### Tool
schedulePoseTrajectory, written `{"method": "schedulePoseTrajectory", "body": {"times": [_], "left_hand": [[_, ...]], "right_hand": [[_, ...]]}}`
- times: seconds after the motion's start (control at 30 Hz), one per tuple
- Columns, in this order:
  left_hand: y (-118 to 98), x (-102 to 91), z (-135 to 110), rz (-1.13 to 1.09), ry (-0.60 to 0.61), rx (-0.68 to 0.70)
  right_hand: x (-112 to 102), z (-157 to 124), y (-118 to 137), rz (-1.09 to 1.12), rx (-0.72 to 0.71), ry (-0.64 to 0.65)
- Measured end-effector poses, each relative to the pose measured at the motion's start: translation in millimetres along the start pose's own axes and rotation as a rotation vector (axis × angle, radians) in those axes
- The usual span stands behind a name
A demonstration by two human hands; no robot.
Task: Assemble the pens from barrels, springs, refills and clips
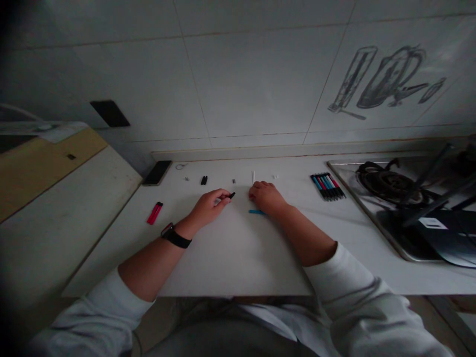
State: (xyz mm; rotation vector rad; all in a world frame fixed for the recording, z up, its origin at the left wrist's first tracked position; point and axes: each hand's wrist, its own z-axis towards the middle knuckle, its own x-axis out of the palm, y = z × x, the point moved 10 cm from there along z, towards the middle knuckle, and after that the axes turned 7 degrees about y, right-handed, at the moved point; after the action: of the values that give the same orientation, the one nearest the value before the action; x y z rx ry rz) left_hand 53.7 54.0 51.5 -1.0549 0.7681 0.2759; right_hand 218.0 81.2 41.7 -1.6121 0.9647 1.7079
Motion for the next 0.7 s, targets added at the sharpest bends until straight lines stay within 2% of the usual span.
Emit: {"method": "schedulePoseTrajectory", "body": {"times": [0.1,0.2,0.3,0.43,0.57,0.7], "left_hand": [[0.6,-0.2,0.0,-0.006,-0.002,-0.002],[1.8,-0.3,-0.2,-0.007,-0.008,-0.005],[2.1,0.1,-0.1,-0.004,-0.01,-0.002],[0.9,-0.4,0.2,0.012,-0.008,0.001],[0.6,-5.4,0.4,0.023,-0.035,-0.003],[0.5,-13.3,0.2,0.044,-0.089,0.005]], "right_hand": [[-2.5,-1.5,-3.2,0.005,0.011,-0.01],[-5.7,-3.5,-17.7,0.027,0.045,-0.03],[-0.6,-3.3,-26.8,0.03,0.057,0.004],[7.6,-3.8,-21.5,-0.017,0.057,0.052],[0.6,-5.8,-10.9,-0.026,0.063,-0.004],[-17.2,-6.9,-5.8,0.136,0.064,-0.122]]}}
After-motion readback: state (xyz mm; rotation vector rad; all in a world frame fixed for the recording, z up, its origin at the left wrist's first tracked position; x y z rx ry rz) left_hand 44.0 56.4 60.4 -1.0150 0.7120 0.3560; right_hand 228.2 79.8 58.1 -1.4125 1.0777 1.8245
